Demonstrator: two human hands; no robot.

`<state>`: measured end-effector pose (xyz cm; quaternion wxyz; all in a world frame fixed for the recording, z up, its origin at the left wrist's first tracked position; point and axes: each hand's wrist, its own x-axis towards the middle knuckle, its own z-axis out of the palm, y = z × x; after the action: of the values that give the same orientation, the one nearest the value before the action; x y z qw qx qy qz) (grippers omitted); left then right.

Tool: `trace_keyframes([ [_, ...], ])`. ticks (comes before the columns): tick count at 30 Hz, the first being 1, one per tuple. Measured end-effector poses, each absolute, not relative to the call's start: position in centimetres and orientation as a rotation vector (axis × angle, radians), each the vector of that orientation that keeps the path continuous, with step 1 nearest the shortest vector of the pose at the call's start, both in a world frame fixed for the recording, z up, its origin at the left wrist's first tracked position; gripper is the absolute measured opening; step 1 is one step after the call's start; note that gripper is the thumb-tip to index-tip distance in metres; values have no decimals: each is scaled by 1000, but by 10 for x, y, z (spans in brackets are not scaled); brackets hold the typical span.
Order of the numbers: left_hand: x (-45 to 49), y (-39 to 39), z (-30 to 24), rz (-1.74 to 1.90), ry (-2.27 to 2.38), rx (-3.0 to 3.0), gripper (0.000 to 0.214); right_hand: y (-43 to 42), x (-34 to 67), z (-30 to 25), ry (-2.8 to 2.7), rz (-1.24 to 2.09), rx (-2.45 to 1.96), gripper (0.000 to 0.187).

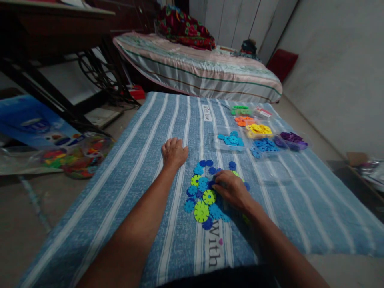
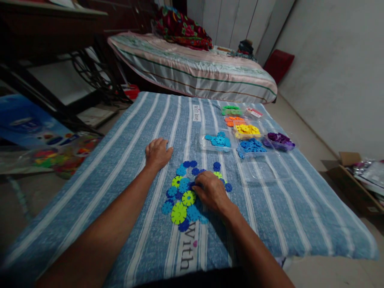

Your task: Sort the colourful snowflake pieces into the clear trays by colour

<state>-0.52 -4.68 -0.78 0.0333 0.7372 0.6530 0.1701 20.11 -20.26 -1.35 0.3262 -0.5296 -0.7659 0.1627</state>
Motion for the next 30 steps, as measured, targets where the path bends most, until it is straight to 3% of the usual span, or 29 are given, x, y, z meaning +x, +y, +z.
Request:
trace_keyframes([
  [23,-7,-44,-12,536,2012,2287,39,-215,212,-14,-1957,328,-1364,13],
  [30,-7,-46,-8,513,2017,2295,38,-224,232,13,-1791,83,-1393,15],
])
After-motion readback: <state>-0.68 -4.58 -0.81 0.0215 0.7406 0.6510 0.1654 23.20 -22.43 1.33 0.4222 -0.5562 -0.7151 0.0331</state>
